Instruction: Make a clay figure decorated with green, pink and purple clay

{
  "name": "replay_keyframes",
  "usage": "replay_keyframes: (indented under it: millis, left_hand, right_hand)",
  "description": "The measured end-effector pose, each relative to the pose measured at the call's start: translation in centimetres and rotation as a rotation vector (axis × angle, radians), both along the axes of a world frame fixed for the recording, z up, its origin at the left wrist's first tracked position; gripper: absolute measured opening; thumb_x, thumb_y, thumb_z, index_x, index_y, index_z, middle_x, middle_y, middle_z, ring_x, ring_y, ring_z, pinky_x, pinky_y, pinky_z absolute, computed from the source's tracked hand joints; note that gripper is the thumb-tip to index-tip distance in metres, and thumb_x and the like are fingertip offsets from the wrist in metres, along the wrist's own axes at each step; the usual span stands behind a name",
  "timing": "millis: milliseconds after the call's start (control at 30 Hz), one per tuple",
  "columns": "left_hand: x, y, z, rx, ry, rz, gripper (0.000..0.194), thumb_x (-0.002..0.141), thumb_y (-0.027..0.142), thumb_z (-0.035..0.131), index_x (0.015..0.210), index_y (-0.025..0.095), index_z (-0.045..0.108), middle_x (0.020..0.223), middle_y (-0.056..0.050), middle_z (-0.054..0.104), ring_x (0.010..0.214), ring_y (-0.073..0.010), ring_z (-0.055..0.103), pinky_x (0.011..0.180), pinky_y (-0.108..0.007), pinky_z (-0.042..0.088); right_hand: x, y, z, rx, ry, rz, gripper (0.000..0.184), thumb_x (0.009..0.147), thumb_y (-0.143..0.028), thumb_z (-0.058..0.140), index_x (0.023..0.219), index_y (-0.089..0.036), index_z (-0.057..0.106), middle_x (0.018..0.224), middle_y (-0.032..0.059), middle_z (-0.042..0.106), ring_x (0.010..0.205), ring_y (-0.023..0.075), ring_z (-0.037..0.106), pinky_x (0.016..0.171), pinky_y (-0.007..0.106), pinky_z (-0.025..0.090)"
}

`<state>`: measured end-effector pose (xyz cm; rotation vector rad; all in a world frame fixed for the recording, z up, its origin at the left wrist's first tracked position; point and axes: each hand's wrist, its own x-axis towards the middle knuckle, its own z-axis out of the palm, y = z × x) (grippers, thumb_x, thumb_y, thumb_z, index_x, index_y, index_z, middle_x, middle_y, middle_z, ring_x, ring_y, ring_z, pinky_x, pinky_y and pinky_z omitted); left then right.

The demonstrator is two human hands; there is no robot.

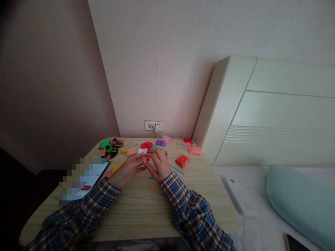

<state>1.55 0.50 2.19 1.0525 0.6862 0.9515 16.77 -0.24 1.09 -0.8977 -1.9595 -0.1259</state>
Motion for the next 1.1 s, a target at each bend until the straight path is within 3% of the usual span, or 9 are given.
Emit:
replay_keyframes:
  millis: [367, 567, 933, 1100]
  left_hand:
    - [0.08, 0.12, -0.03, -0.001, -0.052, 0.009, 0.017, 0.069, 0.03, 0.067, 0.071, 0.013, 0.063, 0.077, -0.002, 0.054, 0.075, -0.0125, 0.049, 0.069, -0.024, 0.04]
    - [-0.05, 0.21, -0.25, -0.012, 0.015, -0.002, 0.021, 0.068, 0.03, 0.068, 0.081, 0.013, 0.064, 0.082, -0.004, 0.057, 0.078, -0.0137, 0.052, 0.071, -0.025, 0.04]
    - [0.07, 0.05, -0.09, -0.022, 0.019, -0.018, 0.02, 0.07, 0.032, 0.065, 0.076, 0.014, 0.063, 0.081, -0.003, 0.058, 0.078, -0.0134, 0.052, 0.068, -0.024, 0.039]
    - [0.14, 0.09, 0.07, -0.007, -0.005, 0.019, 0.017, 0.065, 0.028, 0.07, 0.073, 0.014, 0.064, 0.077, -0.001, 0.057, 0.075, -0.012, 0.05, 0.071, -0.024, 0.039]
  right_hand:
    - [0.09, 0.03, 0.06, 0.006, 0.02, 0.012, 0.021, 0.081, -0.031, 0.055, 0.099, -0.02, 0.058, 0.096, 0.0063, 0.059, 0.094, 0.0205, 0.051, 0.08, 0.035, 0.033]
    - [0.03, 0.06, -0.03, 0.01, 0.016, 0.007, 0.02, 0.081, -0.032, 0.055, 0.097, -0.021, 0.058, 0.096, 0.0061, 0.059, 0.094, 0.0208, 0.051, 0.08, 0.036, 0.034]
    - [0.08, -0.04, 0.18, 0.02, 0.054, 0.015, 0.019, 0.081, -0.031, 0.055, 0.096, -0.02, 0.058, 0.094, 0.0059, 0.059, 0.093, 0.0205, 0.051, 0.08, 0.036, 0.034]
    - [0.01, -0.04, 0.08, 0.02, 0.033, 0.012, 0.019, 0.081, -0.029, 0.056, 0.098, -0.02, 0.057, 0.096, 0.0056, 0.059, 0.094, 0.0202, 0.051, 0.08, 0.035, 0.034]
